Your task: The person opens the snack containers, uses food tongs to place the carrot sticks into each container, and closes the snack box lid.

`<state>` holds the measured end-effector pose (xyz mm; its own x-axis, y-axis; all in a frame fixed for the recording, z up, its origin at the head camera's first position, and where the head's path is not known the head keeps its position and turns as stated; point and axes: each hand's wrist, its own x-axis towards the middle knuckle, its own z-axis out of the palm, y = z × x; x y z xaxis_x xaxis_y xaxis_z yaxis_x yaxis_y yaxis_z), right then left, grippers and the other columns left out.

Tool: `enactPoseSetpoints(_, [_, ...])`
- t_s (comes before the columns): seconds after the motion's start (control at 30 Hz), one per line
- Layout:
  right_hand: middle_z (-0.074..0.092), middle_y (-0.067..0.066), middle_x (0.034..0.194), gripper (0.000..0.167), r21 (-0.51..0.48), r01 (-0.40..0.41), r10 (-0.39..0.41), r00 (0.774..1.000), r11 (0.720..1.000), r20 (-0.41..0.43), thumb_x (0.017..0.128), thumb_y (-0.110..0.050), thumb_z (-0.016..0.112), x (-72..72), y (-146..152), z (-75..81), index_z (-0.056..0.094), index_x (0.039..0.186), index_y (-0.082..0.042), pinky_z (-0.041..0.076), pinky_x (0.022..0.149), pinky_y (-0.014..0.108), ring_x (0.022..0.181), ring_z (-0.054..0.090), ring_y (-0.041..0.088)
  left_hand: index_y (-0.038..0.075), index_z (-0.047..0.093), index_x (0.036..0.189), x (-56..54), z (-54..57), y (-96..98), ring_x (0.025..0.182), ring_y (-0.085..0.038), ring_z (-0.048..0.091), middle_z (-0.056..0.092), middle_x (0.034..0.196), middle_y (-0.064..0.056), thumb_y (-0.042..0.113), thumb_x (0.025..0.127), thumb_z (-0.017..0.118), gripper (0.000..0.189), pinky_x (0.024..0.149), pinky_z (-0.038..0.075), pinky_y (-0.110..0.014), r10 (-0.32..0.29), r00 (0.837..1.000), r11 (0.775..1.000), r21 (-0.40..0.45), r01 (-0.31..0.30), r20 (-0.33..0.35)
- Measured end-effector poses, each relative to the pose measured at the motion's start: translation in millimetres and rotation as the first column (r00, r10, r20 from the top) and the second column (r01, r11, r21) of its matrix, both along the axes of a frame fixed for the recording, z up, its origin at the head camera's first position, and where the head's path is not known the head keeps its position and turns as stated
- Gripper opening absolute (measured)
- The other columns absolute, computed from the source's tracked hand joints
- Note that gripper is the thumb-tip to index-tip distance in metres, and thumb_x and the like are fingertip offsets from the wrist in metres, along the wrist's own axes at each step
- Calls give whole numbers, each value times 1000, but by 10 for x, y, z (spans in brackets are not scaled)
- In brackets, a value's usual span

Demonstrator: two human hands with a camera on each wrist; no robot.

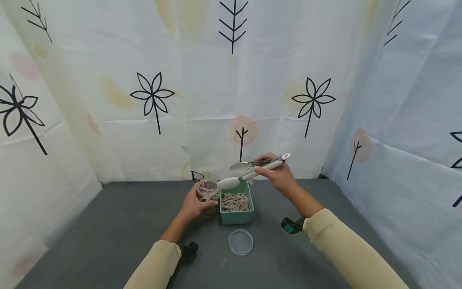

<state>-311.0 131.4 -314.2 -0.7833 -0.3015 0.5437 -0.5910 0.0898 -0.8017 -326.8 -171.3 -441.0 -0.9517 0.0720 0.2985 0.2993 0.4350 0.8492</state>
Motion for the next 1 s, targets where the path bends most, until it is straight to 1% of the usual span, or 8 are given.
enactPoseSetpoints(0.13, [55,31,118,34,57,-57,55,998,997,36,89,-1,68,-20,53,5,55,118,12,49,79,28,100,59,29,7,39,145,1,-5,-13,113,-31,54,55,127,-16,23,72,89,90,92,44,-47,10,1000,1000,-4,-10,-1])
enactPoseSetpoints(0.3, [54,31,121,37,109,-87,79,994,990,81,89,-2,69,-76,111,-23,55,121,10,49,78,30,98,58,29,8,39,145,-12,-2,-18,113,-30,54,55,126,-16,25,72,89,91,92,45,-48,13,1000,1000,-12,-14,-13])
enactPoseSetpoints(0.47, [54,29,123,38,185,-99,69,984,978,162,90,-4,68,-157,172,-106,54,123,8,48,83,33,101,58,28,10,40,145,-3,0,-14,110,-30,56,56,125,-16,23,72,89,89,89,46,-47,4,1000,1000,7,-4,-5])
enactPoseSetpoints(0.57, [54,26,123,37,243,-117,68,977,963,200,90,-7,69,-193,208,-144,55,122,7,46,87,39,105,57,31,12,40,145,3,-4,-11,110,-30,57,55,125,-15,23,72,89,88,88,47,-47,-3,1000,1000,5,3,2])
enactPoseSetpoints(0.7, [52,24,125,36,284,-181,122,969,942,213,90,-8,69,-246,232,-131,55,120,7,44,90,46,111,54,37,13,40,146,3,-5,-9,111,-30,56,55,126,-16,24,72,89,89,88,47,-47,-3,1000,1000,5,3,-5])
enactPoseSetpoints(0.8, [51,23,125,36,306,-217,151,963,927,225,90,-8,69,-281,230,-106,56,119,7,44,90,47,111,53,39,13,40,146,2,-5,-12,112,-30,55,55,126,-16,24,72,89,89,89,47,-47,-1,1000,1000,5,1,-8])
enactPoseSetpoints(0.93, [52,22,123,35,353,-223,145,961,909,234,89,-7,70,-305,212,-116,57,118,7,45,88,43,108,54,36,13,40,146,-1,-9,-12,112,-30,55,54,127,-16,24,72,89,90,89,47,-47,0,1000,1000,1,0,-3])
enactPoseSetpoints(1.0, [53,23,121,35,382,-211,134,966,900,220,88,-7,72,-303,188,-132,57,117,7,46,85,42,103,56,34,12,39,146,-3,-12,-10,112,-29,55,54,127,-16,25,72,89,90,89,47,-47,1,1000,1000,-1,-1,-2])
